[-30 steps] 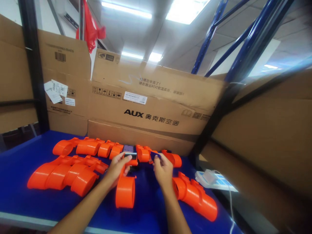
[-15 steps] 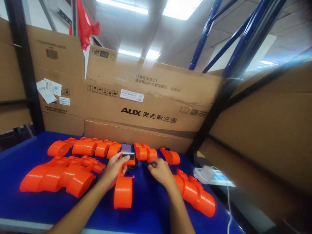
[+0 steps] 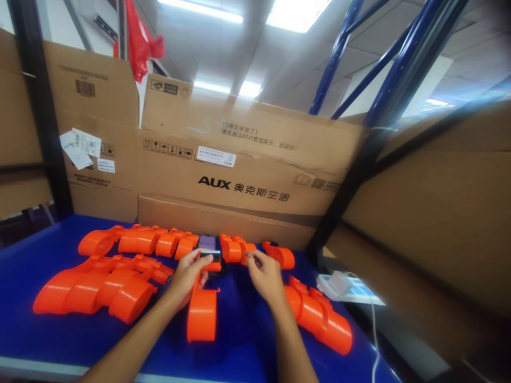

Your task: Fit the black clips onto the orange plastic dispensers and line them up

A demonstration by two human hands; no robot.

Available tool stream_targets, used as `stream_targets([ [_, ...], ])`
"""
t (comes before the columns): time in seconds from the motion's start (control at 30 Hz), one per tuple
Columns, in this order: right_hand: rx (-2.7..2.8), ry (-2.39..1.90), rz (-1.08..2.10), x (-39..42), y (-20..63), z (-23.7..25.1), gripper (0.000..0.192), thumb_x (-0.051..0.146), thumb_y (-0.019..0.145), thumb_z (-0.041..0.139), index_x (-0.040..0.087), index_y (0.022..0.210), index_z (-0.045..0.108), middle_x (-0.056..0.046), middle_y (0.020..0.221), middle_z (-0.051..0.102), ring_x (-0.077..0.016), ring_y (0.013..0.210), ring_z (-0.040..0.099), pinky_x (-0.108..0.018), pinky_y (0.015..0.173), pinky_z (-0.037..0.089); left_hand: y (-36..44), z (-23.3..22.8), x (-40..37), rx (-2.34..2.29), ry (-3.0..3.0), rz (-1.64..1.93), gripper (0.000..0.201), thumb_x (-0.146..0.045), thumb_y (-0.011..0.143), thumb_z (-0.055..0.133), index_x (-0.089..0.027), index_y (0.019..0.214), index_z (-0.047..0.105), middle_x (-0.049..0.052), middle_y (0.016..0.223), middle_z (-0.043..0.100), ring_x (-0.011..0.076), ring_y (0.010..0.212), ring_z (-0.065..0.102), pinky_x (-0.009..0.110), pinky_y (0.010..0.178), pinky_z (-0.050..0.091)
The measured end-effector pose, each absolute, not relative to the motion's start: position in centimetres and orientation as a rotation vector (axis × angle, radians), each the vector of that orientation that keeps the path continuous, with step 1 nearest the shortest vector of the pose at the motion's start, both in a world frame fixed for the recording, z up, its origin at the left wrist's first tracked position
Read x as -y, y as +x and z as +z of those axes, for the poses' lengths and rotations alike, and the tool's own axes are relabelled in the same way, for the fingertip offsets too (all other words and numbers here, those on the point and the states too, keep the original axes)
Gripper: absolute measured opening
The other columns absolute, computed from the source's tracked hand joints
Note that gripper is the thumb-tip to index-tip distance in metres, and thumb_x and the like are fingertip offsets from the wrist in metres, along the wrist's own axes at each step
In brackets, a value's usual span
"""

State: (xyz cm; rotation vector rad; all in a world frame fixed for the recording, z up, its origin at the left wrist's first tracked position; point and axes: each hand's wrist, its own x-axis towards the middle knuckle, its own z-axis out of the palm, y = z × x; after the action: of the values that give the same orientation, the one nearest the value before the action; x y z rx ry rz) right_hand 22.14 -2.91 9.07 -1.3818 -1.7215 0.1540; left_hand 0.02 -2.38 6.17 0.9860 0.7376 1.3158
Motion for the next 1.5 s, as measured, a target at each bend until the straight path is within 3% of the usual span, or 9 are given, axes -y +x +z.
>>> stream_targets([
  [0.13,1.825,-1.160,0.251,3.8,20.5,9.2,0.030,0.038,0.092,0.056,0.019,0.111,0.071,-0.006,0.086,0.073,-0.0181,0.066,0.062,-0.027,0.060,0.048,0.0,5.9,2.2,-0.725,1.062,1.298,0.039,-0.045,0.073,0.076,-0.017,0.097,0.063,-0.008,0.049,0.050,0.0071,0.033,0.041,0.018,0.034,0.027],
  [0.23,1.962,-0.989,0.308,4.6,18.9,9.5,0.042,0.034,0.091,0.062,0.025,0.131,0.062,-0.007,0.100,0.071,-0.0175,0.071,0.062,-0.027,0.061,0.050,0.0,5.7,2.3,-0.728,1.113,1.297,0.042,-0.043,0.074,0.075,-0.017,0.105,0.063,-0.007,0.052,0.052,0.0076,0.033,0.043,0.018,0.034,0.029],
  [0.3,2.023,-0.915,0.291,4.9,18.1,9.5,0.044,0.031,0.090,0.063,0.029,0.134,0.061,-0.008,0.111,0.067,-0.0185,0.081,0.064,-0.029,0.068,0.053,0.0,5.6,2.3,-0.727,1.141,1.298,0.044,-0.043,0.075,0.074,-0.017,0.108,0.063,-0.006,0.054,0.054,0.0080,0.034,0.045,0.018,0.034,0.030],
  [0.5,1.968,-0.861,0.213,4.7,17.2,9.2,0.032,0.026,0.092,0.061,0.030,0.123,0.069,-0.008,0.111,0.063,-0.0197,0.094,0.065,-0.034,0.083,0.055,0.1,5.7,2.3,-0.771,1.190,1.324,0.047,-0.047,0.073,0.075,-0.018,0.108,0.062,-0.007,0.052,0.053,0.0079,0.032,0.044,0.019,0.033,0.031],
  [0.73,1.932,-0.871,0.203,4.6,18.0,9.5,0.031,0.027,0.095,0.057,0.027,0.125,0.067,-0.009,0.113,0.068,-0.0217,0.099,0.066,-0.034,0.085,0.054,-1.3,6.7,2.1,-0.724,1.123,1.392,0.043,-0.053,0.074,0.074,-0.017,0.095,0.062,-0.009,0.047,0.048,0.0042,0.028,0.035,0.017,0.032,0.021],
  [0.87,1.846,-1.013,0.096,3.9,19.5,9.6,0.029,0.029,0.095,0.056,0.025,0.121,0.068,-0.010,0.115,0.068,-0.0244,0.104,0.065,-0.039,0.091,0.052,-1.8,6.9,2.2,-0.678,1.021,1.445,0.040,-0.052,0.077,0.072,-0.018,0.095,0.061,-0.011,0.038,0.039,0.0050,0.028,0.032,0.017,0.034,0.022],
  [1.0,1.892,-1.114,0.046,3.3,20.3,9.3,0.025,0.030,0.094,0.058,0.025,0.114,0.071,-0.008,0.111,0.070,-0.0248,0.103,0.064,-0.041,0.093,0.050,-1.8,7.0,2.6,-0.658,1.028,1.439,0.037,-0.050,0.081,0.070,-0.018,0.098,0.060,-0.010,0.038,0.041,0.0051,0.029,0.032,0.017,0.035,0.025],
  [1.33,2.286,-1.049,0.025,2.7,17.1,9.9,0.016,0.025,0.088,0.066,0.023,0.102,0.073,-0.006,0.093,0.073,-0.0218,0.085,0.062,-0.035,0.080,0.046,-2.0,6.9,2.4,-0.448,1.088,1.366,0.039,-0.049,0.082,0.068,-0.020,0.104,0.056,-0.010,0.037,0.043,0.0071,0.025,0.034,0.017,0.032,0.022],
  [1.5,2.376,-1.006,-0.020,2.5,15.1,10.1,0.009,0.022,0.085,0.067,0.022,0.094,0.070,-0.005,0.087,0.070,-0.0209,0.081,0.062,-0.031,0.076,0.045,-1.7,7.0,2.6,-0.488,1.060,1.376,0.042,-0.050,0.077,0.072,-0.019,0.102,0.058,-0.007,0.047,0.052,0.0049,0.026,0.034,0.018,0.031,0.022],
])
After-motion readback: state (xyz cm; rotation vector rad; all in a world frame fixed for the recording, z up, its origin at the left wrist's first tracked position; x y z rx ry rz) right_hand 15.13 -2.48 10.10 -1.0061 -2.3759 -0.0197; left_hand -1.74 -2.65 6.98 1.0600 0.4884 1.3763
